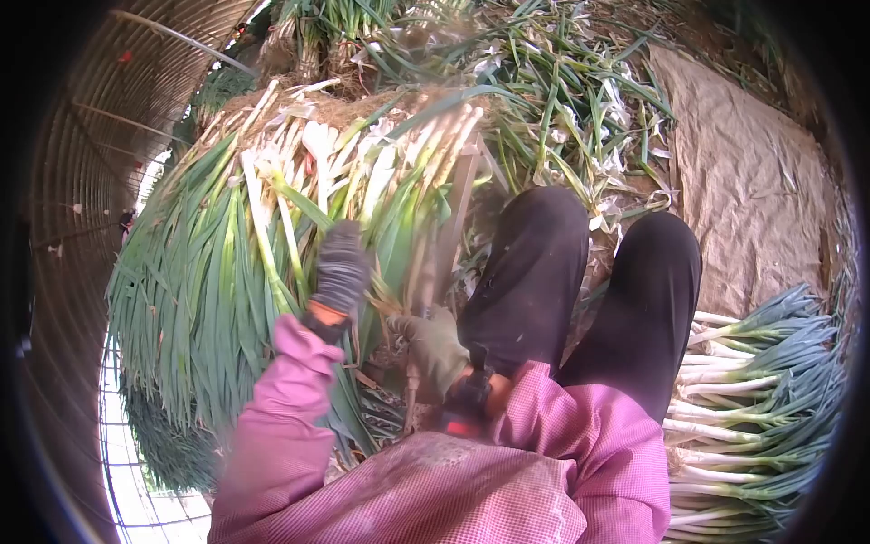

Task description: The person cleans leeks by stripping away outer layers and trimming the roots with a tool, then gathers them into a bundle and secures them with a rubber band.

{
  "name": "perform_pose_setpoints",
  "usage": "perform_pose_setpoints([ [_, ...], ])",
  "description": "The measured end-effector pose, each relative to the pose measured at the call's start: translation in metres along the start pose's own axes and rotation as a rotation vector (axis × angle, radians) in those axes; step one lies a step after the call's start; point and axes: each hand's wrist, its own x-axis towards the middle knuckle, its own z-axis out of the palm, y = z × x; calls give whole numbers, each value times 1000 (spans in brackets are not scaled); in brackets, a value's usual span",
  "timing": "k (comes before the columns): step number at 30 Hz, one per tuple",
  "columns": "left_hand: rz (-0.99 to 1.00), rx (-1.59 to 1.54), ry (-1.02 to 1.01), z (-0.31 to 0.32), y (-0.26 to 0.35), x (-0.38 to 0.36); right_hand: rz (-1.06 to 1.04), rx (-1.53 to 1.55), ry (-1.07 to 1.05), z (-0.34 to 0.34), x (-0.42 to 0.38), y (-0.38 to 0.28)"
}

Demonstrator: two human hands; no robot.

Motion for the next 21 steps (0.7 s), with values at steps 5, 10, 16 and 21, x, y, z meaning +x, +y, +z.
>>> perform_pose_setpoints([
  [5, -227, 248, -142, 55, 87, 14, -21, 10, 29, -3, 7, 3],
  [10, -210, 385, -288, 74, 83, 26, -12, -48, 60, -7, 2, -4],
  [16, -331, 109, -537, 34, 54, 48, -26, -32, 39, -1, -9, -15],
  [21, -433, -976, -566, -33, -31, 56, -107, -43, -1, -5, -4, -10],
])
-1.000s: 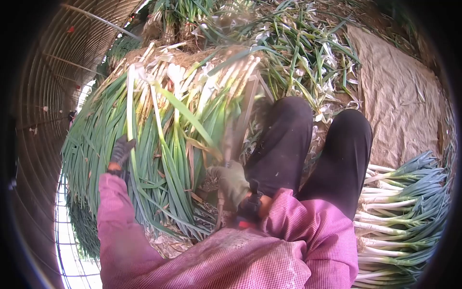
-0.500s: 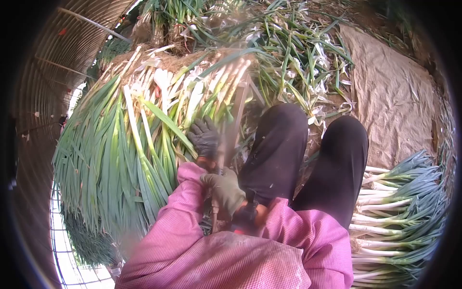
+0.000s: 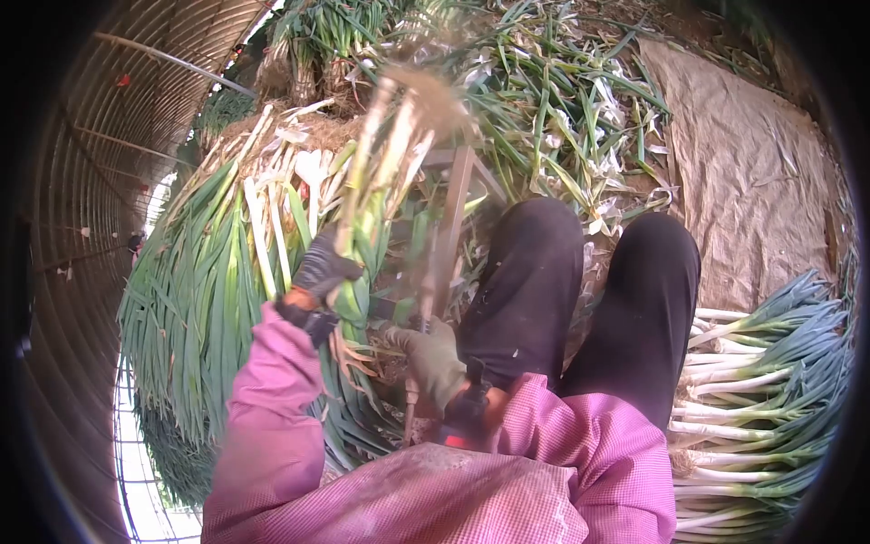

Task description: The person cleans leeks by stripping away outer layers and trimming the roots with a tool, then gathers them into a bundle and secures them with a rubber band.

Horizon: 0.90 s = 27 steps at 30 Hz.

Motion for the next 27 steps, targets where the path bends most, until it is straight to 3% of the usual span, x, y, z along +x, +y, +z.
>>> perform_pose_setpoints([
  [2, -94, -322, -40, -32, 41, -19, 43, -6, 0, 4, -4, -7],
  [3, -66, -546, -79, -46, 24, -19, 40, 51, 5, 5, -1, -3],
  [6, -258, -850, -246, -60, 76, -27, 5, 213, 33, 11, 4, 12],
  [8, -47, -896, -197, -38, 33, -5, 31, 66, 112, 14, 2, -1],
  [10, -86, -470, -247, -5, -27, 34, 40, -23, 91, 11, 10, 9],
  [11, -172, 0, -337, 5, -11, 38, 48, -63, 81, 10, 12, 14],
  [14, -45, 387, -13, 51, -47, 48, -28, -81, 85, 12, 5, 12],
  [15, -5, 294, -13, 52, -52, 43, -45, -55, 8, 8, 5, 15],
  [18, 70, 423, 180, 56, -43, 16, 37, -45, -43, 10, -1, 7],
  [22, 285, 417, 584, 52, -32, -9, 109, -75, -178, 4, 2, 4],
  [23, 163, 509, 600, 49, -32, -7, 125, -79, -194, 3, 2, 1],
  [26, 218, 469, 550, 42, -16, -8, 126, -114, -210, 4, 1, -3],
  [27, 116, 517, 431, 42, -18, -2, 117, -132, -211, 5, 0, -5],
])
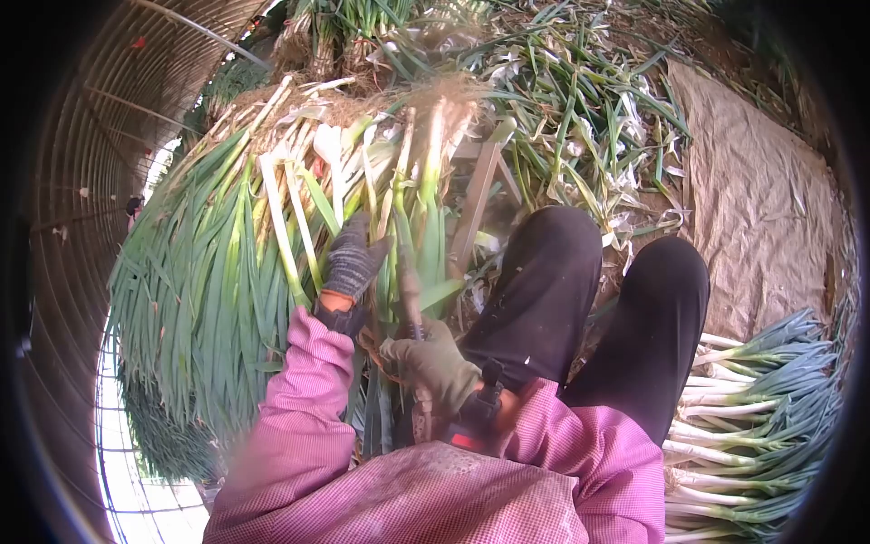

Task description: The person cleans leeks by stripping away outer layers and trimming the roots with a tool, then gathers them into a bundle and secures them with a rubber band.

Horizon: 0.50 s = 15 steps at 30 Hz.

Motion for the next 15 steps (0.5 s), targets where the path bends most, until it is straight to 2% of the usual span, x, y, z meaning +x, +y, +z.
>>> perform_pose_setpoints([
  [2, -109, 109, -282, 14, -13, 15, -2, 75, -13, 6, -7, -6],
  [5, 165, 323, -606, 39, -55, 65, -89, 44, -101, 0, -8, -5],
  [6, 466, 464, -514, -1, -35, 69, -128, 11, -141, -3, -7, -3],
  [7, 203, 317, -487, 17, -75, 92, -125, -20, -99, -2, -5, -3],
  [8, 484, 695, -234, 14, -99, 104, -119, -52, -58, -1, -4, -2],
  [9, 88, 355, 47, 19, -115, 113, -111, -83, -19, 1, -2, 0],
  [10, -51, 455, 25, -6, -95, 112, -57, -92, 34, 3, 1, 1],
  [11, -71, 581, 28, -18, -80, 109, -8, -102, 87, 3, 5, 0],
  [13, 6, 652, 205, -21, -54, 102, 39, -115, 124, 2, 10, -3],
  [15, 231, 533, 228, -13, -19, 84, 59, -129, 81, 1, 13, -2],
])
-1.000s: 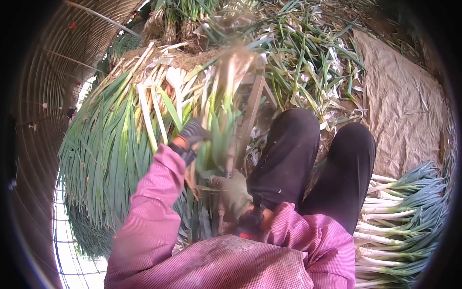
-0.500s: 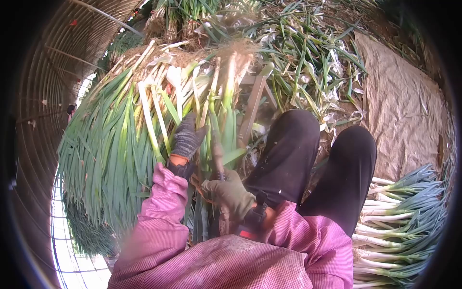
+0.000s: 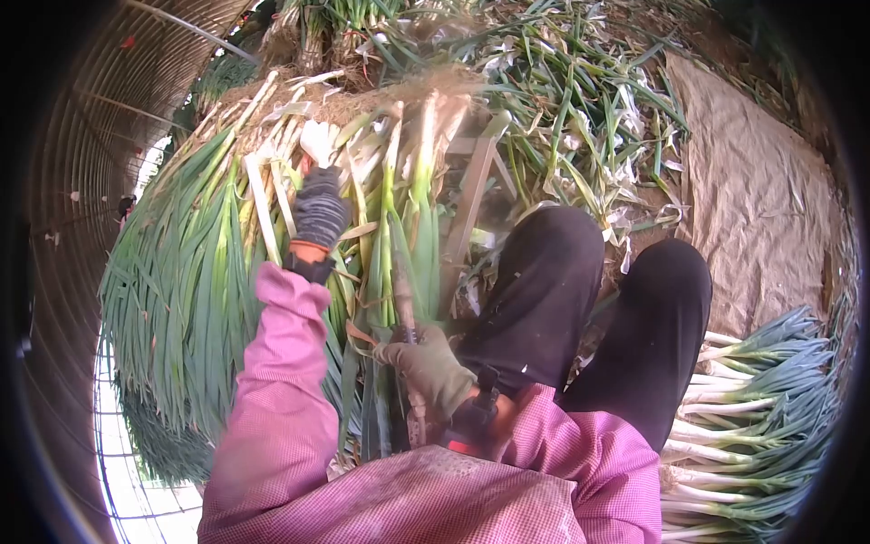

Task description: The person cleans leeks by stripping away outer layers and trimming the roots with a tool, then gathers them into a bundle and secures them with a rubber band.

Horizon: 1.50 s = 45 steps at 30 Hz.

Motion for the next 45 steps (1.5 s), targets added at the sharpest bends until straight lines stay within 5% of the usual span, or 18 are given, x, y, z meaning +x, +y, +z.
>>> perform_pose_setpoints([
  [2, -81, -323, -454, -7, 32, -10, -19, 8, 19, 2, 0, -3],
  [5, -194, -480, -551, 45, 50, -40, -51, 46, 35, 4, 0, 2],
  [8, -345, -745, -586, 37, 43, -47, -55, 77, 27, 6, -8, -6],
  [12, -321, -704, -502, 26, 43, -69, 113, -22, -14, 7, -13, -12],
  [15, -272, -697, -410, 16, 45, -80, 24, 17, -35, 13, -18, 0],
  [28, -238, -439, -848, -67, 53, -141, 74, 146, -3, 24, -37, 6],
  [33, -111, -421, -526, -62, 44, -215, 11, 183, 70, 30, -36, 9],
  [37, -168, -337, -735, -87, 51, -239, 71, 96, 62, 25, -26, 12],
  [44, -390, -603, -824, -85, 58, -261, 93, -48, 22, 36, -23, 8],
  [45, -301, -584, -824, -80, 57, -265, 133, -110, 13, 36, -24, 3],
])
